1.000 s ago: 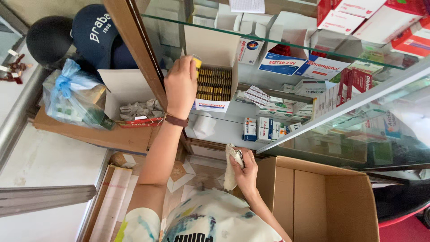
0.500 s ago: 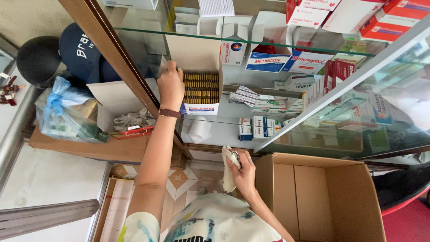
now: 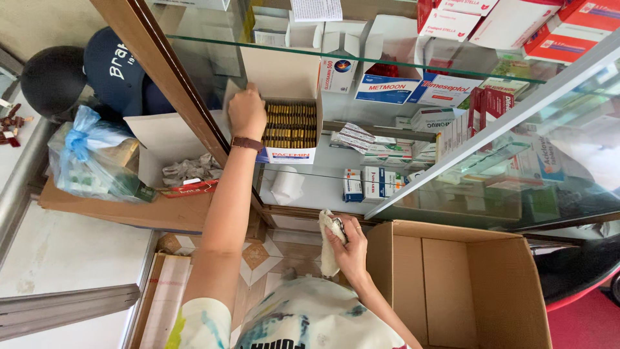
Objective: The person wipes blister packs of pills with a cloth and places them into a cardboard box. They then move a red plastic stool, sit on it, and transfer individually wrapped syringes from a large box into a smaller box.
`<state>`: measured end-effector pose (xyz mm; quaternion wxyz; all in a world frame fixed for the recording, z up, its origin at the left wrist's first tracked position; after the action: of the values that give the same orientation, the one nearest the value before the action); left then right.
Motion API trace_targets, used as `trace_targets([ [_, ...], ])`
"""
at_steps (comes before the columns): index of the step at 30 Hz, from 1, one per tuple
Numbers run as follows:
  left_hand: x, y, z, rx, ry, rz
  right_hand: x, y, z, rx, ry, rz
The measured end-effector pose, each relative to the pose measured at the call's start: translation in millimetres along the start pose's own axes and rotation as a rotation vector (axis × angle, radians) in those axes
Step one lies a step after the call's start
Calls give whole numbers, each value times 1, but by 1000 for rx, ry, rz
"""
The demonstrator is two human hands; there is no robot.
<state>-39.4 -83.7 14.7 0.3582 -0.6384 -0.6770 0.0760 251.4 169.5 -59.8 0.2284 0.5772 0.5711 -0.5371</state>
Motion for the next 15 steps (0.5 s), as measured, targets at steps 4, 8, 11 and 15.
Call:
trace_targets([
  [4,-2,-4,13,27,-81,13,-2,0,2,-11,15,33],
  [8,-6,-5,15,-54,-26,10,-4,-3,0,3,-12,22],
  [11,5,-4,-16,192,207,83,-2,-8,0,9,0,19],
  [15,45,39,-43,444,571,194,5,-16,1,47,11,10],
])
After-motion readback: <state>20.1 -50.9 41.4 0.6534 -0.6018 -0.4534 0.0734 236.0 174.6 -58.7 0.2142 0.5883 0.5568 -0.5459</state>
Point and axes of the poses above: each hand's wrist, its own y-axis away from the middle knuckle, its own z-axis out of the palm, x = y × z, the point moved 5 cm from there along -y, towards the middle knuckle, and after that the axes turned 8 degrees about x, right-handed, at the moved point
